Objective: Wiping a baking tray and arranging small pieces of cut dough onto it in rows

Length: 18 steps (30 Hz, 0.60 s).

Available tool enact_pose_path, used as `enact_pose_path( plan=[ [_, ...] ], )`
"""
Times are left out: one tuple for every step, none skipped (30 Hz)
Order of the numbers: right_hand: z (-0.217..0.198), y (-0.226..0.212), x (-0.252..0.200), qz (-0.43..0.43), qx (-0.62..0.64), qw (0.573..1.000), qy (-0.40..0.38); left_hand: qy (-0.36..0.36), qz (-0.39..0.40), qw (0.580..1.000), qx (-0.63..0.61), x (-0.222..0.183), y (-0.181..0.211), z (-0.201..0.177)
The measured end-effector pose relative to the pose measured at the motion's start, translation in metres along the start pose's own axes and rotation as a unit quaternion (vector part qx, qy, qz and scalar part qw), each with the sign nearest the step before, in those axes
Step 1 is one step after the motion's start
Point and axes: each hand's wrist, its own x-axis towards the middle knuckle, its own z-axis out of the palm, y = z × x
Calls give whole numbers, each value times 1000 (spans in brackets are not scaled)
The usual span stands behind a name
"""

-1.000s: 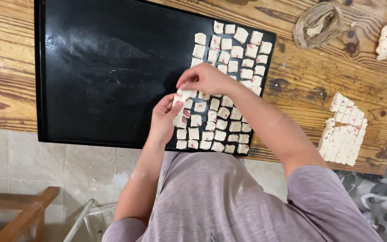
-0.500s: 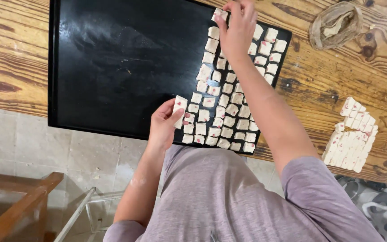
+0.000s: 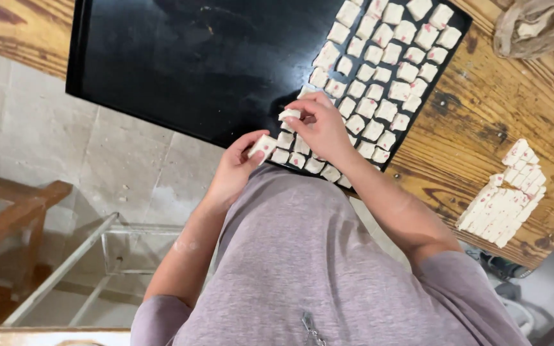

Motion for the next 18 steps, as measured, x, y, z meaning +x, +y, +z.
enact_pose_path(
  plan=[
    [4, -3, -10, -22, -18, 999, -21, 7, 31, 999, 4, -9, 6, -5],
    [13, 3, -17, -20, -17, 999, -28, 13, 29, 999, 2, -18, 3, -13],
    [22, 9, -22, -64, -103, 992, -44, 46, 27, 999, 3, -22, 0, -20],
    [30, 15, -27, -108, -188, 974, -59, 78, 24, 997, 4, -27, -3, -27],
    [36, 18, -29, -110, -188, 974, -63, 82, 25, 996, 2, -30, -8, -32],
    [43, 22, -31, -143, -253, 954, -72, 105, 21, 994, -14, -32, -14, -36],
    [49, 26, -33, -176, -315, 929, -79, 129, 17, 991, -29, -35, -19, -41],
    [50, 24, -33, -178, -314, 929, -83, 132, 18, 991, -30, -36, -18, -39],
    [51, 22, -31, -215, -323, 920, -51, 135, 28, 990, -24, -36, -16, -36],
    [51, 20, -30, -251, -330, 910, -18, 138, 37, 990, -18, -36, -14, -34],
    [52, 11, -31, -254, -331, 909, -20, 140, 40, 989, -20, -31, -19, -33],
    [53, 2, -32, -161, -208, 963, -60, 133, 43, 990, -19, -27, -24, -33],
    [54, -7, -35, -61, -79, 990, -98, 126, 45, 991, -17, -25, -29, -32],
    [53, -7, -36, -61, -80, 990, -101, 129, 45, 990, -19, -26, -35, -32],
    [53, -7, -34, -70, -78, 990, -95, 115, 19, 993, -29, -23, -38, -31],
    [51, -7, -32, -78, -77, 990, -89, 102, -7, 994, -39, -20, -42, -31],
    [49, 3, -27, -80, -78, 990, -88, 101, -5, 994, -40, -22, -34, -26],
    [47, 14, -23, -147, -201, 967, -53, 91, -26, 994, -60, -23, -27, -22]
  ],
)
